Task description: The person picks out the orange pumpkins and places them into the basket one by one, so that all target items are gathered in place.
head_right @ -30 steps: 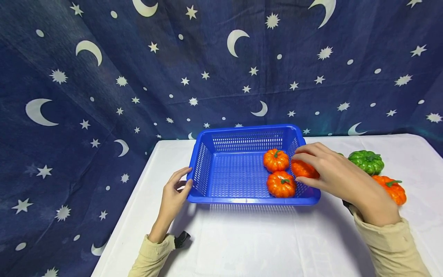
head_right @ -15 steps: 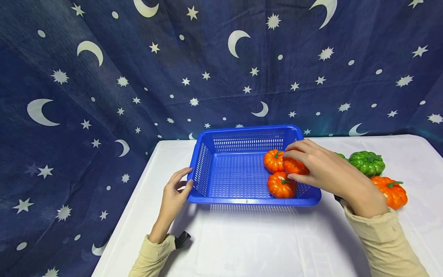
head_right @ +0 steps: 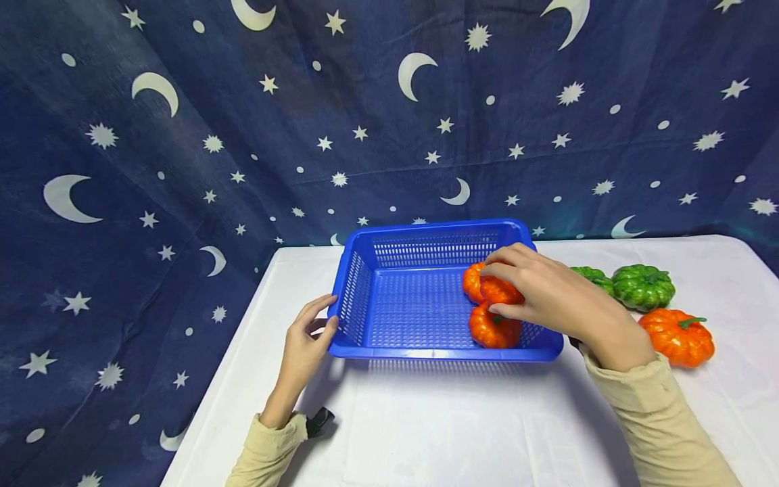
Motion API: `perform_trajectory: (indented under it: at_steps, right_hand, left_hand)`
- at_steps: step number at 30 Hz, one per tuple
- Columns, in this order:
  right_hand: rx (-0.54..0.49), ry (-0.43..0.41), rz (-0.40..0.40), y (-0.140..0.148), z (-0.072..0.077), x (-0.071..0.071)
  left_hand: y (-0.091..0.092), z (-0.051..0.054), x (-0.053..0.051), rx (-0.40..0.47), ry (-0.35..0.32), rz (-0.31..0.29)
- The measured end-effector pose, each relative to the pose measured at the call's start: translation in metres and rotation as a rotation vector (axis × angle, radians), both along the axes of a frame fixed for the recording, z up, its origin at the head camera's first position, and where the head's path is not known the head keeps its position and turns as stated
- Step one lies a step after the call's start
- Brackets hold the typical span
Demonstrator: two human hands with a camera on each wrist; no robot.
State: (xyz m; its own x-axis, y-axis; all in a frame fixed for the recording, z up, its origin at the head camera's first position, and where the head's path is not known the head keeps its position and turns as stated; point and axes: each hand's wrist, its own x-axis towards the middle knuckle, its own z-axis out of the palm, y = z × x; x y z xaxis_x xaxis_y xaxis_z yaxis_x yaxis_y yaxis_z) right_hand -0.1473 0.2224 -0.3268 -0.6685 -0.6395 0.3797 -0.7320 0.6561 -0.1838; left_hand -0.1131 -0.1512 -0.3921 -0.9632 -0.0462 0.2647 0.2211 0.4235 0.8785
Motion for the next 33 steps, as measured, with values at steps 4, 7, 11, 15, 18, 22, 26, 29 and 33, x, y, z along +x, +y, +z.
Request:
perform_trajectory:
  at_steps: [4, 7, 11, 15, 18, 22, 26, 29, 33]
  right_hand:
    - [-0.004, -0.022, 0.0, -0.003, -0.001, 0.0]
    - [-0.004, -0.033, -0.003, -0.005, -0.002, -0.001]
    - [0.009, -0.046, -0.015, -0.009, -0.004, -0.001]
    - [0.019, -0.064, -0.025, -0.013, -0.005, -0.001]
    - [0.02, -0.094, -0.032, -0.017, -0.004, -0.001]
    - [0.029, -0.133, -0.04, -0.022, -0.004, -0.003]
    - [0.033, -0.133, -0.032, -0.026, -0.006, -0.006]
    - [0.036, -0.135, -0.031, -0.029, -0.007, -0.008]
    - [0.047, -0.16, -0.029, -0.033, -0.009, -0.01]
  left_hand:
    - [0.0, -0.002, -0.001, 0.007, 0.0, -0.001]
    - [-0.001, -0.002, -0.001, 0.009, -0.002, -0.006]
    - [-0.001, -0.001, 0.0, 0.009, -0.004, -0.006]
    - [-0.001, -0.001, 0.0, 0.006, 0.003, -0.004]
    - [-0.001, -0.001, 0.0, 0.004, 0.015, -0.007]
    - [0.0, -0.001, 0.0, 0.008, 0.015, -0.013]
    - [0.0, -0.001, -0.001, 0.008, 0.004, -0.014]
    - [0.0, -0.001, -0.001, 0.006, -0.001, -0.012]
    - [0.0, -0.002, -0.001, 0.003, -0.004, -0.006]
